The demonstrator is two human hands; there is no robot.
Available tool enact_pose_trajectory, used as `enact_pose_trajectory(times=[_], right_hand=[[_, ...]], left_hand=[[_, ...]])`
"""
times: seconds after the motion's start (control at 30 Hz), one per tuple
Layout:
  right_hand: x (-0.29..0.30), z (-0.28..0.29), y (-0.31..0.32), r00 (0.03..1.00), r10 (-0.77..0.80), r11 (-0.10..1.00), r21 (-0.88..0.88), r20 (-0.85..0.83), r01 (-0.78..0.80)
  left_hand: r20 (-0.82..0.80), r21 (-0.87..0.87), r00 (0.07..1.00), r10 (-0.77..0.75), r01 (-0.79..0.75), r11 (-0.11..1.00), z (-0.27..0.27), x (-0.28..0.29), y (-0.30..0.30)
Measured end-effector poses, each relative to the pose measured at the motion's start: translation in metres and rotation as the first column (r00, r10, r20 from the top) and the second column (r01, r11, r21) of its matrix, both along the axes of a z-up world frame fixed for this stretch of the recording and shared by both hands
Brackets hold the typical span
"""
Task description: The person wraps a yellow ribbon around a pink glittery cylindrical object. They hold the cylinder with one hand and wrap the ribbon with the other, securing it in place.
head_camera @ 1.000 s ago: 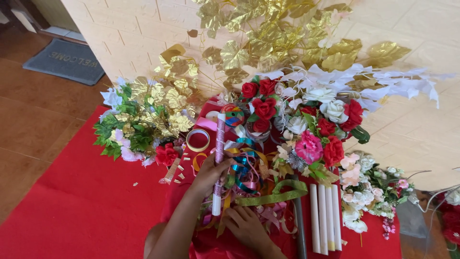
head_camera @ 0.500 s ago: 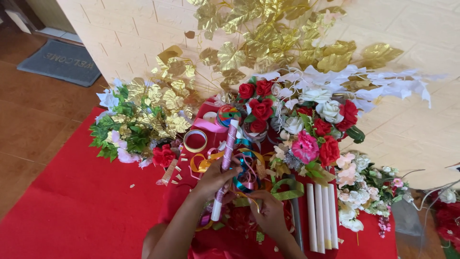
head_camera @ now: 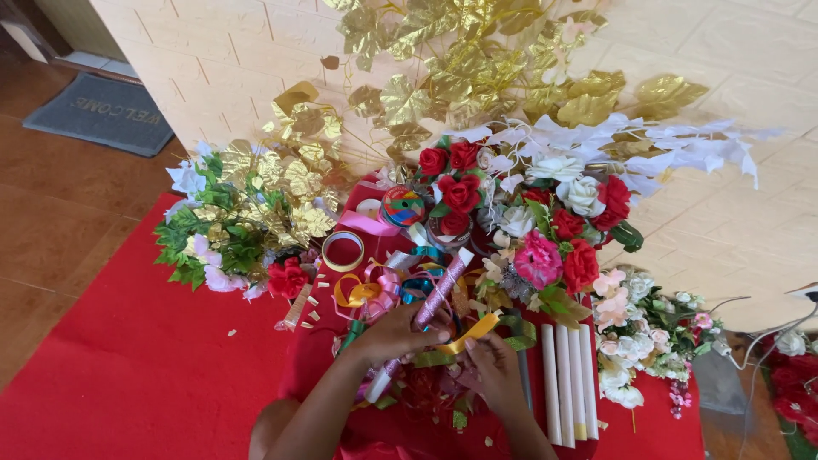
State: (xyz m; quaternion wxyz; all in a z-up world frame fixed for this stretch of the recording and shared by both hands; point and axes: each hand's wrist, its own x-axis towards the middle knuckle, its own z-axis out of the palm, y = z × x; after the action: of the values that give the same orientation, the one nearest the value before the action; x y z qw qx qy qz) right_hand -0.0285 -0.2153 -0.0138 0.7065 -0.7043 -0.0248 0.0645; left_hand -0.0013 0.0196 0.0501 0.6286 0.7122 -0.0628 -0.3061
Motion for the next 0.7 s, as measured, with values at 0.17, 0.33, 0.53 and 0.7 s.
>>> enact_pose_trajectory(times=[0.17,0.33,0.53,0.7], right_hand=[[0.002,-0.002,-0.005,0.995,-0.097,0.994,-0.058,-0.013,0.096],[0.006,-0.010,-0.012,0.993,-0.114,0.993,-0.027,-0.011,0.114],[0.008,-0.017,-0.016,0.993,-0.109,0.991,-0.071,0.048,0.112],[0.010,-0.027,-0.021,0.990,-0.135,0.991,-0.009,0.033,0.136]], left_hand=[[0.067,-0.046,0.997,-0.029,0.032,0.998,-0.007,0.002,-0.003],[0.117,-0.027,0.991,-0.072,0.076,0.997,-0.008,0.003,-0.003],[0.144,0.021,0.983,-0.112,0.110,0.994,-0.015,0.005,-0.004],[0.150,-0.014,0.984,-0.095,0.098,0.995,-0.017,0.006,-0.004]])
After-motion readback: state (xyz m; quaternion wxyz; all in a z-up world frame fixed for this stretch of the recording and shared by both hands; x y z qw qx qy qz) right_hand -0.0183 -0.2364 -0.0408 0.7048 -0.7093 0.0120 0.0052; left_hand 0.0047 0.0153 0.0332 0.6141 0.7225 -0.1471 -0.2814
